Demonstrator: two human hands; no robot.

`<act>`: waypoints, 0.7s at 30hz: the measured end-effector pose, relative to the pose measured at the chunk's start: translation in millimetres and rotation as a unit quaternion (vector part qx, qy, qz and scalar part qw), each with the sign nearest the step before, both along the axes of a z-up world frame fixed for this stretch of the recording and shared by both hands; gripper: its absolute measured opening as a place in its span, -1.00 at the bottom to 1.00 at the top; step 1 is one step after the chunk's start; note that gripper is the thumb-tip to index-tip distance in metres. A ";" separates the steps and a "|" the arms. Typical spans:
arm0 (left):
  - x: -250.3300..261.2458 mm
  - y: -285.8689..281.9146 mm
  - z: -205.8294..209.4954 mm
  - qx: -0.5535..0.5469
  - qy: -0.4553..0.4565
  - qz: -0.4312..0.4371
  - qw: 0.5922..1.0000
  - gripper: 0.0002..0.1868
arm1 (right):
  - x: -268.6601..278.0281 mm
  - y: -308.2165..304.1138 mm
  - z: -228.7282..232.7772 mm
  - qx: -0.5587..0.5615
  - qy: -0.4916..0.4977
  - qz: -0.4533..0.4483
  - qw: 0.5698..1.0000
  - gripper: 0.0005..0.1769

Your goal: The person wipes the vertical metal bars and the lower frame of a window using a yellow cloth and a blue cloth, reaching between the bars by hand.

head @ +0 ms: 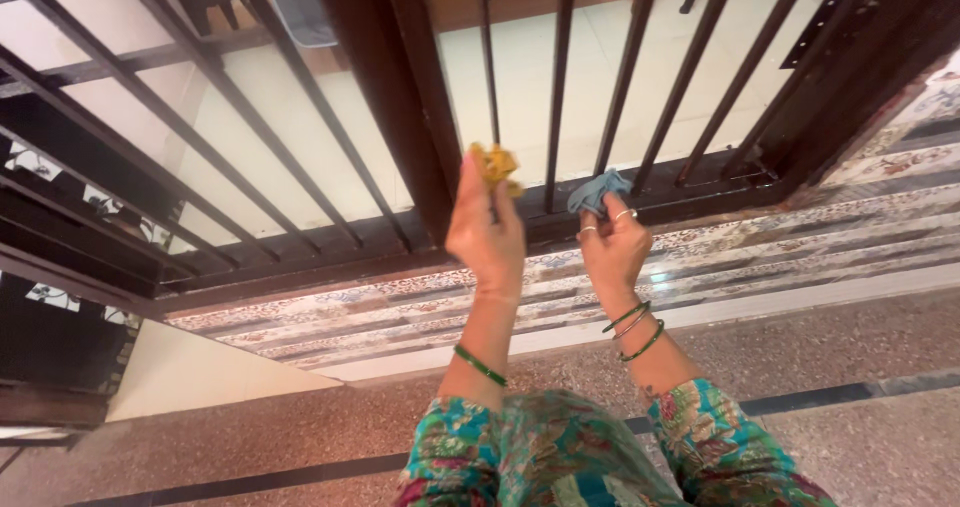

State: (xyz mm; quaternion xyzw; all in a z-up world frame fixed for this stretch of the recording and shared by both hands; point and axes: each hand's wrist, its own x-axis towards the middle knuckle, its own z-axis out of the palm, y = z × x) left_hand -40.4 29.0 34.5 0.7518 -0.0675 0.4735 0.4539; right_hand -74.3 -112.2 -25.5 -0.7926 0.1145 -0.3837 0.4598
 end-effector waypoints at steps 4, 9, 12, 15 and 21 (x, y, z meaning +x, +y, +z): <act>9.4 -8.2 -8.3 0.031 0.089 -0.008 0.995 -0.51 | 8.2 13.2 33.8 -0.070 -0.062 0.019 0.995 -0.61; 13.8 0.0 -38.8 0.074 0.124 -0.032 0.989 -0.52 | 25.3 23.6 33.1 -0.068 0.005 0.121 0.990 -0.62; 16.9 4.7 -53.1 0.090 0.157 -0.047 0.982 -0.52 | 25.2 24.4 13.8 -0.061 0.087 0.112 0.988 -0.64; 11.9 5.9 -60.3 0.086 0.129 -0.050 0.987 -0.54 | 19.4 19.3 2.3 -0.130 0.123 0.095 0.979 -0.62; -4.3 -0.1 -69.5 0.157 -0.014 -0.067 0.985 -0.60 | 11.8 1.8 -5.2 -0.357 0.087 0.031 0.930 -0.74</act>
